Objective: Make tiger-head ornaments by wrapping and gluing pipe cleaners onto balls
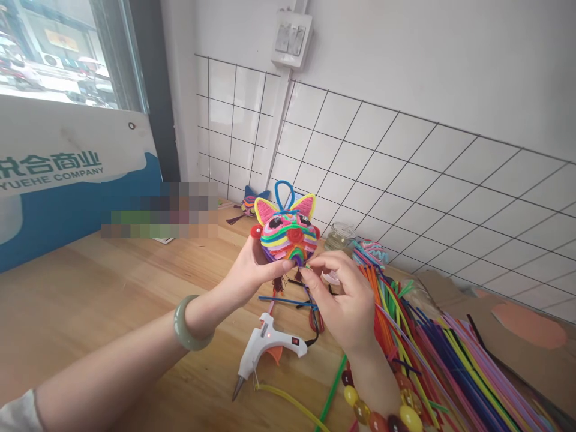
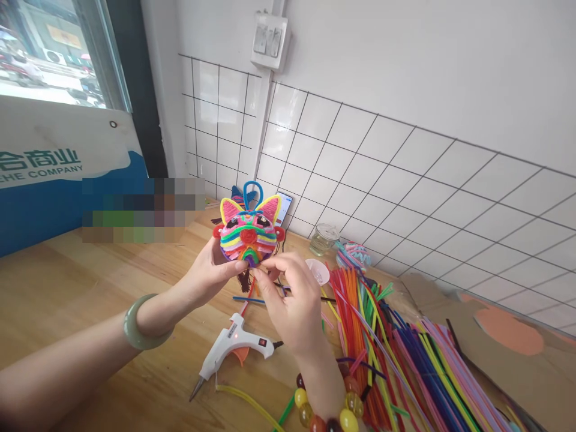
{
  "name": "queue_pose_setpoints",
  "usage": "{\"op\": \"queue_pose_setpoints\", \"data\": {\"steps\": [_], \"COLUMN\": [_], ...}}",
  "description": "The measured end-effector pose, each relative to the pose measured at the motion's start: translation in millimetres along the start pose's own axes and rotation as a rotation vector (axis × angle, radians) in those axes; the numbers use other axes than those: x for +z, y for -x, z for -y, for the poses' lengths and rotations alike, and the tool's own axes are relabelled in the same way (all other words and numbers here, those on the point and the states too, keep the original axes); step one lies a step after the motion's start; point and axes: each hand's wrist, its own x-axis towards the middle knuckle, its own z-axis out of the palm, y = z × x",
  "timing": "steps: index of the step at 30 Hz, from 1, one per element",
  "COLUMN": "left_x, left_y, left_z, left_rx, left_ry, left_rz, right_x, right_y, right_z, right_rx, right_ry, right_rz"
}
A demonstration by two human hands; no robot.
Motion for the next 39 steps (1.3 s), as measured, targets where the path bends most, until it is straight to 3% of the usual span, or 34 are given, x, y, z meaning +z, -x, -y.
{"op": "queue_pose_setpoints", "data": {"steps": [9,14,17,21,31,39], "left_x": [-4.4,-10.4,-14.3,-21.2,-30.4,-31.5], "left_y": [-4,-6,-7,-10,-18,-19], "left_z": [7,11,15,18,16,17], "left_rx": [-0.049,-0.158,-0.264,-0.346,-0.292,-0.302], "left_ry": [0.006,0.159,0.271,0.356,0.365,0.354], "left_rz": [-0.010,0.004,-0.030,-0.064,-0.107,-0.181], "right_x": [6,-6,-13,-15,-7,17], "right_y": [1,-3,-6,-6,-3,16], "right_z": [1,-16,-34,-48,-54,-98], "right_rx": [0.056,0.349,0.524,0.627,0.722,0.763], "right_ry": [-0.031,-0.144,-0.257,-0.386,-0.474,-0.338], "right_rz": [0.102,0.137,0.262,0.392,0.487,0.648]}}
